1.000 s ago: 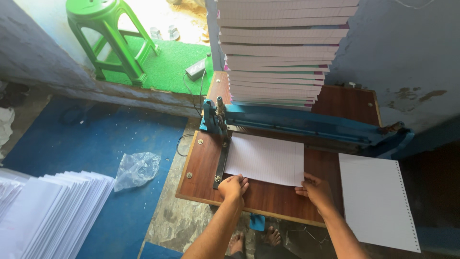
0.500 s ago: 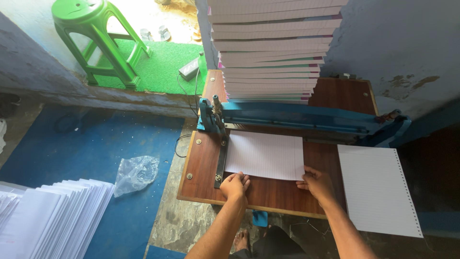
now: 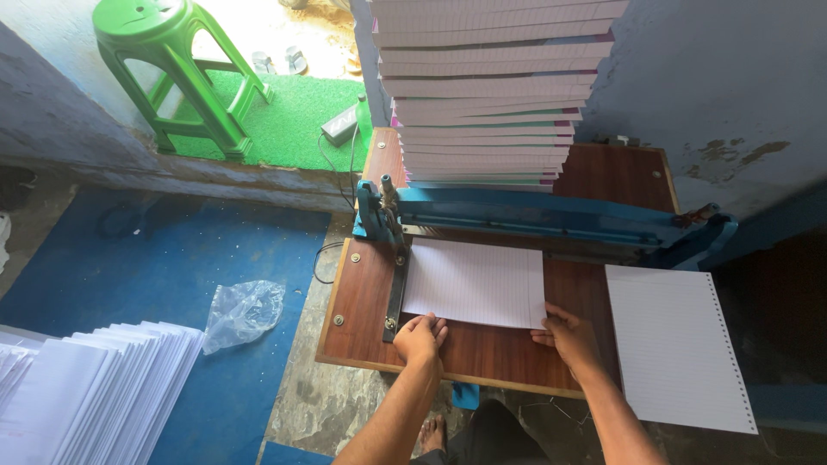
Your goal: The person places a printed cover sheet and a stack of lined pages into a manual binding machine, then crimps the spine to secure them. The person repeats this process for multiple notebooks, stacking the finished units on the workbench.
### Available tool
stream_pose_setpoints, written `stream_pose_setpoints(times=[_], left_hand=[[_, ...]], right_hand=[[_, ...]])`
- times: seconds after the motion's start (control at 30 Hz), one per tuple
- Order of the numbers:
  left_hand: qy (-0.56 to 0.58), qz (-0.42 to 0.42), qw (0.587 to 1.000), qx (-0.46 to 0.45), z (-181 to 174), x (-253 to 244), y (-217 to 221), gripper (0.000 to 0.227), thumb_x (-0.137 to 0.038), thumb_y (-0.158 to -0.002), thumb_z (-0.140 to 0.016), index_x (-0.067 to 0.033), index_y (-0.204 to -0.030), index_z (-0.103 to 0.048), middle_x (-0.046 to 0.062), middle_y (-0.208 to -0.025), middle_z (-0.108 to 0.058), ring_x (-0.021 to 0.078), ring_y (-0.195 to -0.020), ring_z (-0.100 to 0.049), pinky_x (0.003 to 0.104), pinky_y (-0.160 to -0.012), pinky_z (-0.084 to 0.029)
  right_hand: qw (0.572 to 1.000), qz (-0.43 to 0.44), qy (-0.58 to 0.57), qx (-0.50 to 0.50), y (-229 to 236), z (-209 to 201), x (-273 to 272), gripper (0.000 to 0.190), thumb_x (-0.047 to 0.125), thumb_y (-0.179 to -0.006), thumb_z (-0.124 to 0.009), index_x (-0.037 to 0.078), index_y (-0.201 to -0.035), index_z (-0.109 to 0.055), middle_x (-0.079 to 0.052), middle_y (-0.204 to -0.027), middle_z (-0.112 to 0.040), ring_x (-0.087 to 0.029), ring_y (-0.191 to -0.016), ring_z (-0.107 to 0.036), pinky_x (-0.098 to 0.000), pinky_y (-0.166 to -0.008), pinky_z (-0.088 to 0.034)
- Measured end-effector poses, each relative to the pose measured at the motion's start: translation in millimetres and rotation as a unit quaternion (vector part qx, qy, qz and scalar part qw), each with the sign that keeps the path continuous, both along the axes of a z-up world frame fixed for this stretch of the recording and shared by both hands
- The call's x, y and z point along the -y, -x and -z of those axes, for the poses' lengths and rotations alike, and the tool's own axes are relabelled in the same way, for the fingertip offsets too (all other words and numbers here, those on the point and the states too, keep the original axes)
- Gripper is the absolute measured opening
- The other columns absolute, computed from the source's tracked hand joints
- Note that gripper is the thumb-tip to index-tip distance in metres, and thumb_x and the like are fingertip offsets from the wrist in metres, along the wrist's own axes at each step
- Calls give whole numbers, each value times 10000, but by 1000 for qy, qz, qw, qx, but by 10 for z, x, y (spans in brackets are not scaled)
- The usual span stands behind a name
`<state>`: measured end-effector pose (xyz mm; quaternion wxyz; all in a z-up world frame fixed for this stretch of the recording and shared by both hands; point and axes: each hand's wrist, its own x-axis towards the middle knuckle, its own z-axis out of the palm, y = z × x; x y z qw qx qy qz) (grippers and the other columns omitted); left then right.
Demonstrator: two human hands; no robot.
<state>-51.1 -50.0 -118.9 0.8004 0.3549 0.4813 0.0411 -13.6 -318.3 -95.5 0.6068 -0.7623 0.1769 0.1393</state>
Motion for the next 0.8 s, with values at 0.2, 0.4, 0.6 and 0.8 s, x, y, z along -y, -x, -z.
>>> stream_pose_setpoints(times=[0.2,0.4,0.6,0.8], left_hand=[[6,-13,1000,8,65,9,16,152,-7,-937,-650,91,-1053,-641,187,-1027,-723,301,-913,-761,357,-768,-658],[19,-16,1000,5,83,-29,21,165,-5,-931,-653,97,-1061,-648,190,-1026,-725,303,-910,-761,359,-767,-654],[24,-9,1000,2,39,-70,6,164,-8,-934,-641,97,-1060,-649,190,-1030,-726,305,-917,-762,363,-772,-660],[27,-10,1000,3,52,-52,5,160,-4,-933,-648,99,-1056,-648,192,-1032,-726,311,-923,-761,362,-768,-655]], right_hand=[[1000,-7,3,-11,18,14,20,449,92,-998,-548,-21,-1432,-538,-255,-1099,-748,-276,-926,-772,-345,-830,-651],[1000,-25,9,-16,27,-3,14,469,91,-999,-546,-12,-1455,-508,-235,-1134,-732,-267,-962,-761,-349,-852,-642],[999,-22,17,-15,19,-29,-35,468,100,-1011,-529,-12,-1464,-502,-215,-1096,-730,-265,-959,-759,-351,-849,-643],[999,-37,37,-12,25,-42,-17,464,112,-1020,-523,-15,-1466,-496,-215,-1074,-739,-259,-953,-761,-345,-852,-638]])
